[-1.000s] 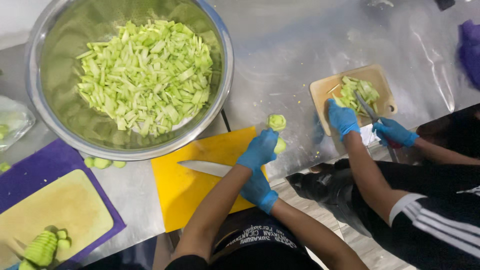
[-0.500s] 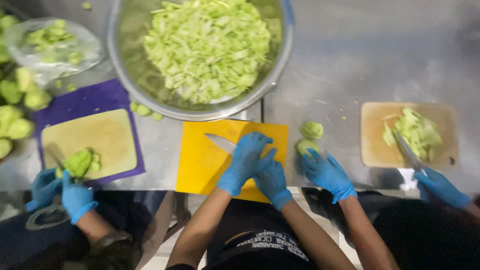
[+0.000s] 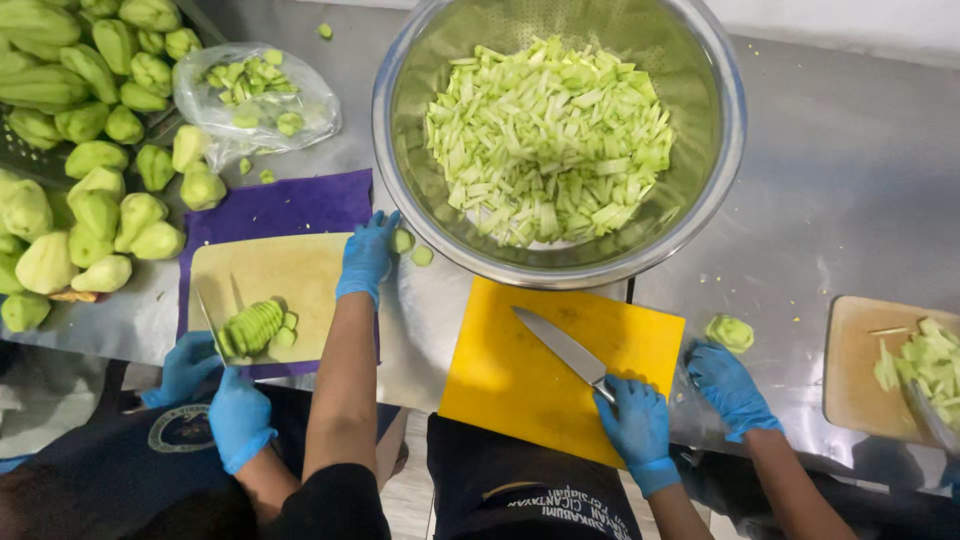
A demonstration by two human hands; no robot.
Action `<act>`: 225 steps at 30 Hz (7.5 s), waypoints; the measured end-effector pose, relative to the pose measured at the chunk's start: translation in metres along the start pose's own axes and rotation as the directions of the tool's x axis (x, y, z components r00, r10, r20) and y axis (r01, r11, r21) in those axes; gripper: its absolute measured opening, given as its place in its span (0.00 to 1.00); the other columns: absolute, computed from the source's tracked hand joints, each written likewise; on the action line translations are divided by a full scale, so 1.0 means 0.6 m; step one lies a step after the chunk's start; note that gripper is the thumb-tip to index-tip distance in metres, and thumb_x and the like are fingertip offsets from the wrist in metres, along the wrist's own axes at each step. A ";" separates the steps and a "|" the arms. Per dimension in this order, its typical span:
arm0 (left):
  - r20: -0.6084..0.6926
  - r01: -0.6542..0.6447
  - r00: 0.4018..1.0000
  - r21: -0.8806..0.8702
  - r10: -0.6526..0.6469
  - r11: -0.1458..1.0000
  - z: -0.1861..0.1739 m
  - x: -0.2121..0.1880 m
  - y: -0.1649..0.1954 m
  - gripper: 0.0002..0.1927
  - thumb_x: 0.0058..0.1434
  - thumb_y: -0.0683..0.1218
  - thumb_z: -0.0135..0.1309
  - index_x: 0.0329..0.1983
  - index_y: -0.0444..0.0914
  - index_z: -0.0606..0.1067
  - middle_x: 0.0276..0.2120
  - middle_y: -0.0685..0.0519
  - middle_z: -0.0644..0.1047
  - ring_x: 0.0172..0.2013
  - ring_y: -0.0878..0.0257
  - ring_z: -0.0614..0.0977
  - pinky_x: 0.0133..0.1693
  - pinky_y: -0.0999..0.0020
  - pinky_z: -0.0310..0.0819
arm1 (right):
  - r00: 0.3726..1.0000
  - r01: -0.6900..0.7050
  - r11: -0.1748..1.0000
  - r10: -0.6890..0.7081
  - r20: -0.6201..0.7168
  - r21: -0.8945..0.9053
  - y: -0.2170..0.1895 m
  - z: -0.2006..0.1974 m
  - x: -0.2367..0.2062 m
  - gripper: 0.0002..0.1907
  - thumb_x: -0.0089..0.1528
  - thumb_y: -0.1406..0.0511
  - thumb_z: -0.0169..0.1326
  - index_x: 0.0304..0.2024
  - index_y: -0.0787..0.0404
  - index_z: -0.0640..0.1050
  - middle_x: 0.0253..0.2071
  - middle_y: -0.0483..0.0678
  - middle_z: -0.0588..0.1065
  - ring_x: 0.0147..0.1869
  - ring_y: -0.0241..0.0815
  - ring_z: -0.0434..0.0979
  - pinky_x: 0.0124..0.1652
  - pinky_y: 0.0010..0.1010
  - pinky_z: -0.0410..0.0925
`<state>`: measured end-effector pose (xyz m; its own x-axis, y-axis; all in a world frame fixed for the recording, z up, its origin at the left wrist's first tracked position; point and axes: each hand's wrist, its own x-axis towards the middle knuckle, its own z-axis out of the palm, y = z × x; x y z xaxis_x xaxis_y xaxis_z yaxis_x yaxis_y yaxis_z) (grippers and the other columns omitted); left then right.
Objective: The person slices and dices chayote squash on a yellow cutting board using a knife. Sliced pieces are transferred into a large metal bowl. Two other people are also chopping vegetables on adjacent boards.
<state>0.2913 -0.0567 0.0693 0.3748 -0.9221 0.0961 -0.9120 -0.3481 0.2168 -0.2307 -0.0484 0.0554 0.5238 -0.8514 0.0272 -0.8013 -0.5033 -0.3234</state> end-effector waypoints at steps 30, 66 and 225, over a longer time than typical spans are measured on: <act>0.013 -0.421 0.894 0.368 0.448 0.829 0.057 -0.011 0.063 0.13 0.48 0.44 0.53 0.38 0.44 0.79 0.34 0.53 0.79 0.42 0.55 0.76 0.45 0.57 0.67 | 0.991 -0.106 0.991 0.098 -0.091 -0.085 -0.028 0.002 -0.004 0.17 0.57 0.55 0.61 0.45 0.52 0.79 0.39 0.51 0.75 0.43 0.55 0.74 0.45 0.47 0.66; 0.288 -0.130 0.943 -0.146 0.168 0.981 0.029 0.025 -0.004 0.23 0.54 0.36 0.59 0.55 0.41 0.77 0.49 0.42 0.75 0.52 0.42 0.77 0.49 0.51 0.77 | 0.987 -0.131 0.988 0.121 -0.106 -0.088 -0.032 0.002 0.000 0.17 0.57 0.54 0.62 0.44 0.53 0.79 0.38 0.50 0.75 0.43 0.53 0.74 0.45 0.46 0.65; 0.158 0.234 0.962 -0.896 -0.223 0.377 0.096 -0.269 0.427 0.13 0.60 0.43 0.63 0.46 0.32 0.82 0.41 0.45 0.82 0.39 0.57 0.85 0.44 0.68 0.80 | 0.945 -0.318 0.816 0.236 0.225 0.482 -0.132 -0.012 -0.073 0.30 0.68 0.68 0.44 0.74 0.51 0.61 0.22 0.64 0.72 0.24 0.59 0.75 0.28 0.47 0.66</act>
<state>-0.0121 -0.0069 0.0536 0.5376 -0.8361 -0.1093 -0.1064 -0.1958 0.9749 -0.1924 0.0277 0.0867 0.3712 -0.8904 -0.2633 -0.6816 -0.0687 -0.7285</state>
